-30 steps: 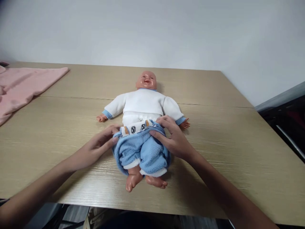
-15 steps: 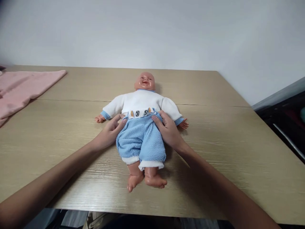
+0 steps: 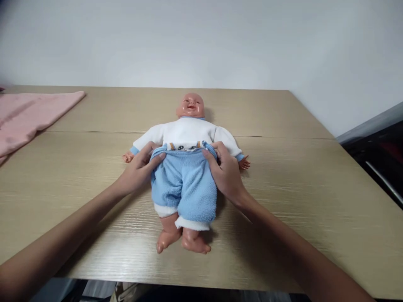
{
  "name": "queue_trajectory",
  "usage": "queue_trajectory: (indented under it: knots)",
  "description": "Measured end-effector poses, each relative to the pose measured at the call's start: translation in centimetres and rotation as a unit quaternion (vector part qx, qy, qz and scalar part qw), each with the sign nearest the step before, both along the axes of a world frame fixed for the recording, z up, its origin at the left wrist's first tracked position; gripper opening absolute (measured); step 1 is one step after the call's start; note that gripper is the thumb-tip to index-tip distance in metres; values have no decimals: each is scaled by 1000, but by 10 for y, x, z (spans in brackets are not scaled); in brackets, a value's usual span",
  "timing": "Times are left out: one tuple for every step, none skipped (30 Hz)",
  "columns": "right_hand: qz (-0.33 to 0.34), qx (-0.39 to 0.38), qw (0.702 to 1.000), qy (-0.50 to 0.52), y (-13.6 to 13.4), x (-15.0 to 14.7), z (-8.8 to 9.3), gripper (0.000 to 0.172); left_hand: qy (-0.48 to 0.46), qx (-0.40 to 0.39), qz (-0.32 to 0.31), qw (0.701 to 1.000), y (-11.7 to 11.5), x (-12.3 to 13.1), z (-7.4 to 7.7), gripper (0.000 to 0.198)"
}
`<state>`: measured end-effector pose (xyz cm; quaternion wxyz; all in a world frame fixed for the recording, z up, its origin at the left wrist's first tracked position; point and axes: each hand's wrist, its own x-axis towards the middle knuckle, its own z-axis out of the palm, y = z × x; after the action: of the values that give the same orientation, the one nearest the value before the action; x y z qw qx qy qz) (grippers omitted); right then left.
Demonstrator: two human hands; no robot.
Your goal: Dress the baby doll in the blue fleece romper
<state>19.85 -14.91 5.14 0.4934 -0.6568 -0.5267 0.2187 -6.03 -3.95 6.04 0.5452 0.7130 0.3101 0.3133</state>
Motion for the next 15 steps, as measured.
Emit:
queue_trajectory:
  knots:
    - [-1,-4,1000,10,4,1,-2,33,-18,-37,-1,999,6,4,-3,35]
    - [2,-7,1000,24,8,2,-5,35,-35,-66,-6,997,11,8,-6,40]
    - [6,-9,999,39,12,4,-7,37,-47,-85,-13,995,17,11,-8,43]
    - [10,-9,999,52,15,6,-8,39,-49,-94,-20,994,21,14,-10,46]
    - [14,-10,998,61,17,8,-9,40,-45,-96,-26,994,24,15,-11,49]
    - [20,-12,998,67,17,10,-9,40,-37,-95,-30,994,26,16,-11,51]
    - [26,-15,997,66,17,12,-8,40,-27,-94,-33,995,27,15,-11,52]
    - [35,-19,997,61,15,14,-7,41,-18,-93,-39,995,27,13,-11,51]
    - [46,-27,997,52,11,16,-5,41,-12,-91,-47,995,26,9,-10,50]
    - [59,-37,997,42,6,19,-3,41,-10,-88,-56,994,25,3,-10,48]
    - [70,-48,996,31,1,22,-2,40,-6,-82,-69,994,25,-3,-10,44]
    - [80,-56,995,20,-6,26,-1,39,2,-71,-83,994,24,-11,-11,40]
    - [90,-60,994,14,-14,30,-1,36,11,-59,-100,993,24,-19,-12,36]
    - [103,-61,993,16,-22,34,-2,33,21,-44,-118,992,23,-27,-13,33]
    - [121,-62,990,26,-30,38,-3,30,31,-28,-135,990,22,-34,-14,31]
